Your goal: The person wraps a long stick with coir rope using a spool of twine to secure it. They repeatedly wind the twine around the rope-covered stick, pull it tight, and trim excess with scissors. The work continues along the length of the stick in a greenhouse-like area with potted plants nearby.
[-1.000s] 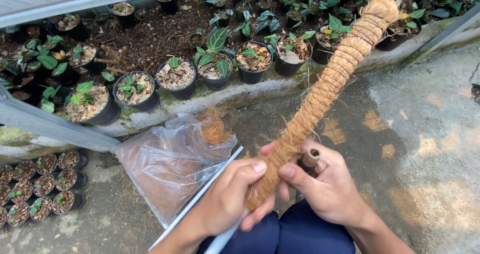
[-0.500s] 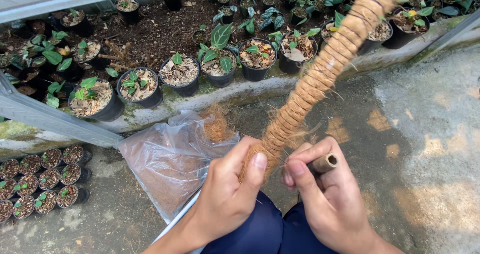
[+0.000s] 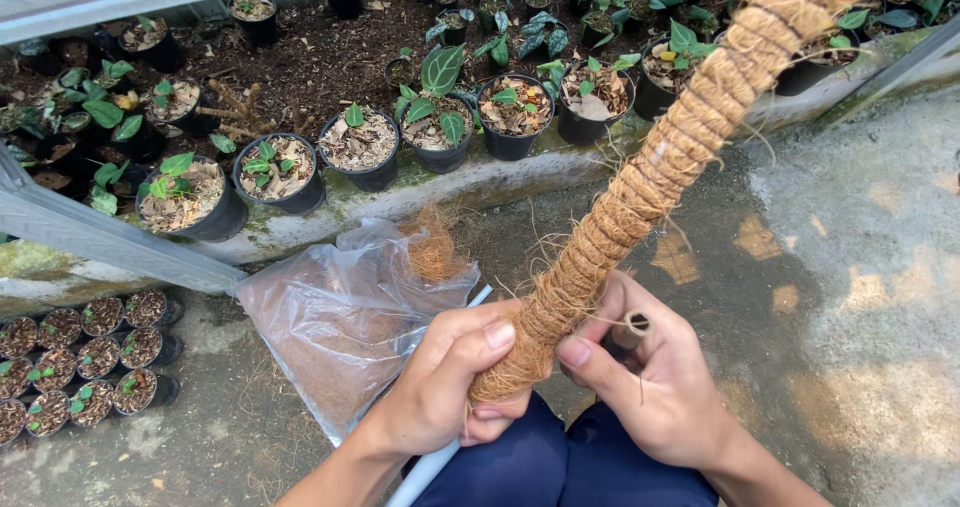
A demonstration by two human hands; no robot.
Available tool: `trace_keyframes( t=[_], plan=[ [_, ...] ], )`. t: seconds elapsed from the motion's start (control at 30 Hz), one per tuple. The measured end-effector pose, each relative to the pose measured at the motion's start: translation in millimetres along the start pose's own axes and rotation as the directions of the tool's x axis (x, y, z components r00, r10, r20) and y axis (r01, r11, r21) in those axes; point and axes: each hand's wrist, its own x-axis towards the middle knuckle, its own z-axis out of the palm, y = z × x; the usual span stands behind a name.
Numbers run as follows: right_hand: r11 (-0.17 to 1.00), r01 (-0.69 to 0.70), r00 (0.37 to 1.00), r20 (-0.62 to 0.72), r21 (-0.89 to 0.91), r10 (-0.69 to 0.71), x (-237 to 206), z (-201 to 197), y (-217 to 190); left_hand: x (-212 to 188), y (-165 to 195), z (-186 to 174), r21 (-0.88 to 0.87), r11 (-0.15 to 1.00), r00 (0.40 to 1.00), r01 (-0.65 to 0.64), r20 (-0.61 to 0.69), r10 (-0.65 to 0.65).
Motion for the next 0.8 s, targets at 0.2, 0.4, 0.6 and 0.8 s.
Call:
trace_keyframes(
  t=[0.2,0.4,0.6,0.8],
  plan=[
    [0.998,-0.015,0.975,0.222,0.068,0.0,-0.2,-0.9,-23.2,3.2,-7.3,-4.1,-0.302,0.933,0.943,0.195,0.32,-0.093],
    [0.996,-0.062,0.998,0.012,0.07,0.062,6.5,1.2,-26.5,3.1,6.9,16.1,0.473,0.867,0.965,-0.16,-0.112,0.239],
    [0.998,-0.043,0.997,-0.055,0.045,0.046,1.2,8.1,-27.1,0.7,11.8,29.7,0.721,0.668,0.929,-0.187,-0.09,0.358],
    [0.967,0.022,0.999,-0.049,0.255,-0.01,-7.1,17.4,-23.9,1.9,1.5,24.1,0.712,0.664,0.892,-0.229,-0.12,0.437]
  ],
)
